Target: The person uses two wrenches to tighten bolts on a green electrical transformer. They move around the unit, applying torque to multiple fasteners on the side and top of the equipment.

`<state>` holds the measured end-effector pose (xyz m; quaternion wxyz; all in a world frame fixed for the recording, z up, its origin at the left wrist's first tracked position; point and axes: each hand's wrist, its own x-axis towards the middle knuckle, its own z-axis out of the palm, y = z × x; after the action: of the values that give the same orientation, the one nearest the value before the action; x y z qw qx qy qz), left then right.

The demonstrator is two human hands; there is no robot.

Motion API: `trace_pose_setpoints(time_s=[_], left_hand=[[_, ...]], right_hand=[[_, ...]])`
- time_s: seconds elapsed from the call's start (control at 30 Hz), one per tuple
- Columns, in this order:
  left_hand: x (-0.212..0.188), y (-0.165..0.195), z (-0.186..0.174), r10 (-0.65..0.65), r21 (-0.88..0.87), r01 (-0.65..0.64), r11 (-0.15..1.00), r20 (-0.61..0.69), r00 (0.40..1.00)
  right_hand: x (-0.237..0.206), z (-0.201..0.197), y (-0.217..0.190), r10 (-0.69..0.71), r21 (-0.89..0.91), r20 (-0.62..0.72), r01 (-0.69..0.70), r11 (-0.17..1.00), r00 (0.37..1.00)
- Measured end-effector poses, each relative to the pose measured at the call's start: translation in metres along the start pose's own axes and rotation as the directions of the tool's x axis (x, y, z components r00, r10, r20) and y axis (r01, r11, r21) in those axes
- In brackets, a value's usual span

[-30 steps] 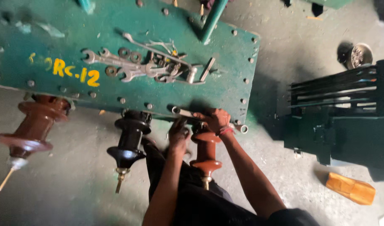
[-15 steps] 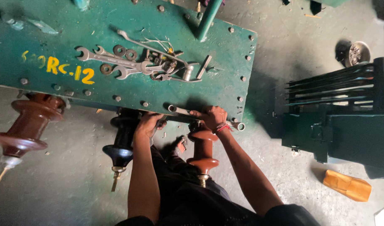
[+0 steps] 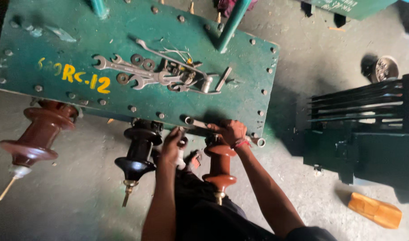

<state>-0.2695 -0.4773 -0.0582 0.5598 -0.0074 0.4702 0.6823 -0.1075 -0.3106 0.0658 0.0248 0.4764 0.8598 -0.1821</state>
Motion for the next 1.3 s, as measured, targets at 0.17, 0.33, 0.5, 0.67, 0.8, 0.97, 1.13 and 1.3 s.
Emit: trace_pose_setpoints(time_s=[0.17,0.33,0.5,0.67,0.8,0.97,1.13,1.3], left_hand=[[0.035,0.046,-0.031,-0.142,0.147,0.119,0.982,0.153,0.978],[0.043,0.008,0.001,-0.140,0.019,0.139,0.990,0.165,0.976],[0.005,-0.058,0.047,0.157,-0.642,-0.105,0.760,0.024,0.987],[-0.009,-0.017,0.022,0.080,-0.129,-0.082,0.988,-0.026,0.996],[0.019,0.038,-0.017,-0.088,0.098,0.087,0.991,0.001,0.996],[0.043,0.009,-0.006,-0.088,0.062,0.081,0.995,0.123,0.988],[0.014,-0.061,0.054,0.263,-0.480,-0.247,0.842,-0.036,0.964],[0.010,-0.003,0.011,-0.045,0.016,0.047,0.999,-0.134,0.990]], right_hand=[[0.001,0.000,-0.001,0.020,0.067,-0.002,-0.020,0.998,1.000],[0.000,0.000,-0.003,0.092,-0.066,0.031,-0.090,0.994,0.995],[-0.002,0.001,-0.002,0.061,0.062,0.026,-0.062,0.996,0.998],[0.000,0.001,-0.001,0.013,0.065,-0.033,-0.011,0.998,0.999],[0.001,0.002,0.000,0.050,0.049,0.004,-0.050,0.998,0.999],[-0.001,0.005,0.000,0.050,0.039,-0.016,-0.049,0.998,0.999],[0.001,0.005,0.000,0.069,-0.010,0.012,-0.069,0.998,0.998],[0.004,0.002,-0.001,0.015,-0.036,0.025,-0.014,0.999,1.000]])
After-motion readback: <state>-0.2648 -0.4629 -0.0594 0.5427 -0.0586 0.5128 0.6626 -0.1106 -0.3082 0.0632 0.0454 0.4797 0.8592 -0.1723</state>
